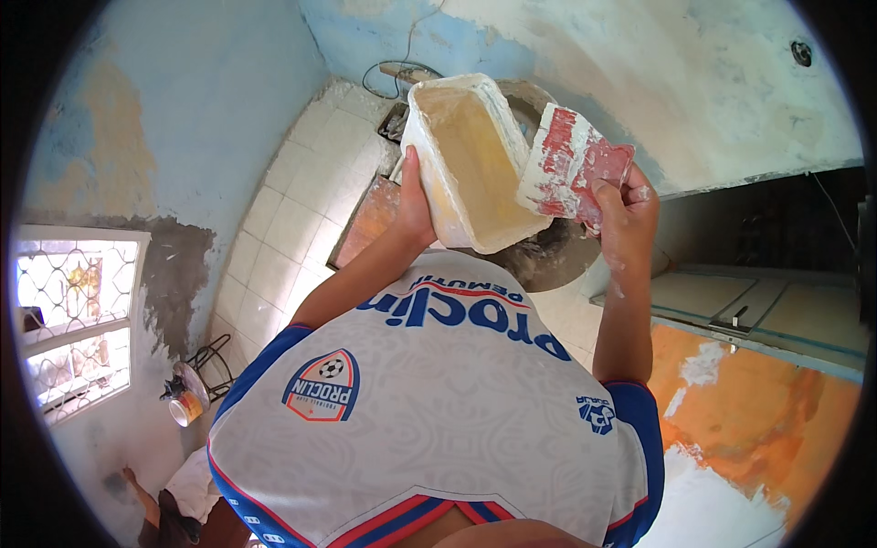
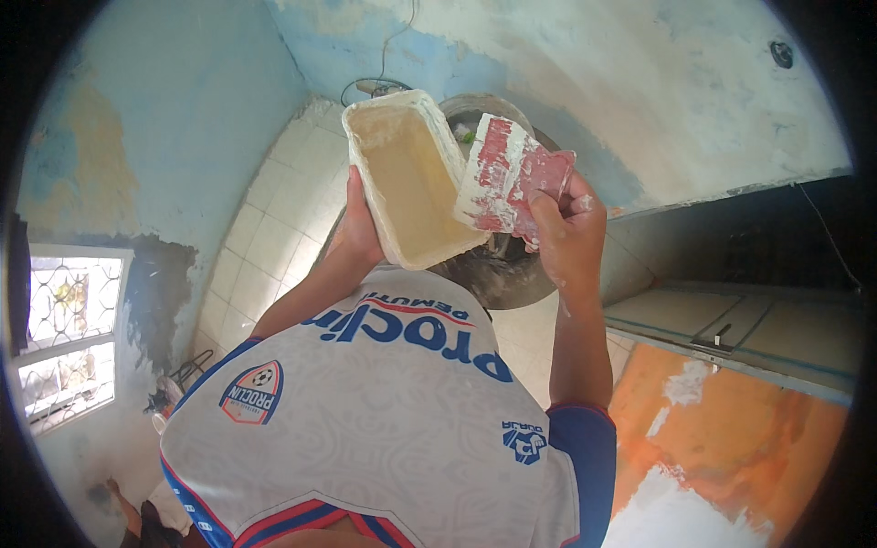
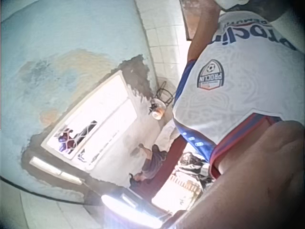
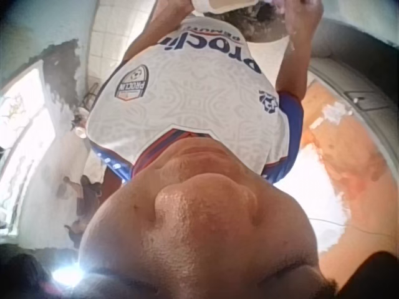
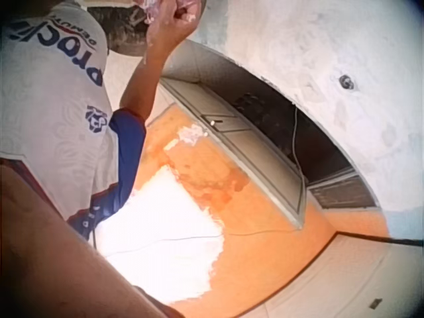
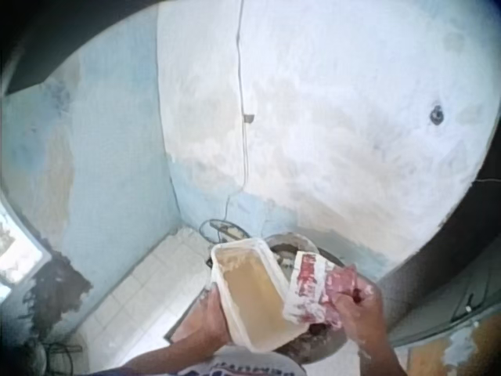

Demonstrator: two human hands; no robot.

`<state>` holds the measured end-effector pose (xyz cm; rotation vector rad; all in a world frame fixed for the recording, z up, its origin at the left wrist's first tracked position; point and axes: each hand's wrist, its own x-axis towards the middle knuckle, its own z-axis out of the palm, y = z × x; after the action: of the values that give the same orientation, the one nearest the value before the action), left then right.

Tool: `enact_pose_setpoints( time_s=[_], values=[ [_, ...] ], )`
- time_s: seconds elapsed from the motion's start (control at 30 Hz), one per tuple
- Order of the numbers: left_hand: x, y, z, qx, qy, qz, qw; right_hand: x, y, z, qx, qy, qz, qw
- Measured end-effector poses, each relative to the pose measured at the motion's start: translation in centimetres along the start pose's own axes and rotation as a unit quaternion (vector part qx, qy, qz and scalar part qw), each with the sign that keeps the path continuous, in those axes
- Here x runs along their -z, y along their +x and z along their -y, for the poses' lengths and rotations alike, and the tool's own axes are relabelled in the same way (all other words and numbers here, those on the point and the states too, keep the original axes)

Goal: The person scrapes white plaster from a plastic container with a spatula and applies it to a wall.

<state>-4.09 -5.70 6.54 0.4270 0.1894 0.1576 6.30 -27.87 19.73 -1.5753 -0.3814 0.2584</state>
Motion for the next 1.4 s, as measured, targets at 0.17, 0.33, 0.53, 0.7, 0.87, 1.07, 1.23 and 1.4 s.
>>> enact_pose_setpoints(
  time_s=[0.17,0.33,0.53,0.7,0.87,1.07,1.23,1.4],
  values=[
    [0.2,-0.1,-1.0,0.01,-0.003,0.0,1.0,-1.1,-0.5,0.9,0.013,-0.015,-0.023,1.0],
    [-0.1,0.0,-2.8,0.019,0.005,0.0,1.0,-2.2,-0.4,1.3,0.07,-0.037,-0.045,0.996],
    [0.6,0.6,-5.5,0.027,-0.006,0.032,0.999,-4.5,-0.7,3.0,0.047,-0.024,-0.097,0.994],
    [1.4,2.0,-7.5,0.039,-0.013,0.066,0.997,-6.0,-0.1,4.0,0.068,-0.019,-0.12,0.99],
    [3.1,3.3,-9.7,0.046,-0.041,0.087,0.994,-5.8,0.8,4.7,0.131,0.001,-0.185,0.974],
    [2.9,3.0,-12.0,0.026,-0.001,0.053,0.998,-8.0,0.5,4.3,0.138,0.066,-0.148,0.977],
    [3.5,3.6,-13.6,0.026,-0.016,0.054,0.998,-10.1,0.9,4.3,0.129,0.045,-0.002,0.991],
    [4.6,4.2,-14.7,0.049,-0.008,0.03,0.998,-11.1,2.6,4.3,0.025,0.002,-0.026,0.999]
  ],
)
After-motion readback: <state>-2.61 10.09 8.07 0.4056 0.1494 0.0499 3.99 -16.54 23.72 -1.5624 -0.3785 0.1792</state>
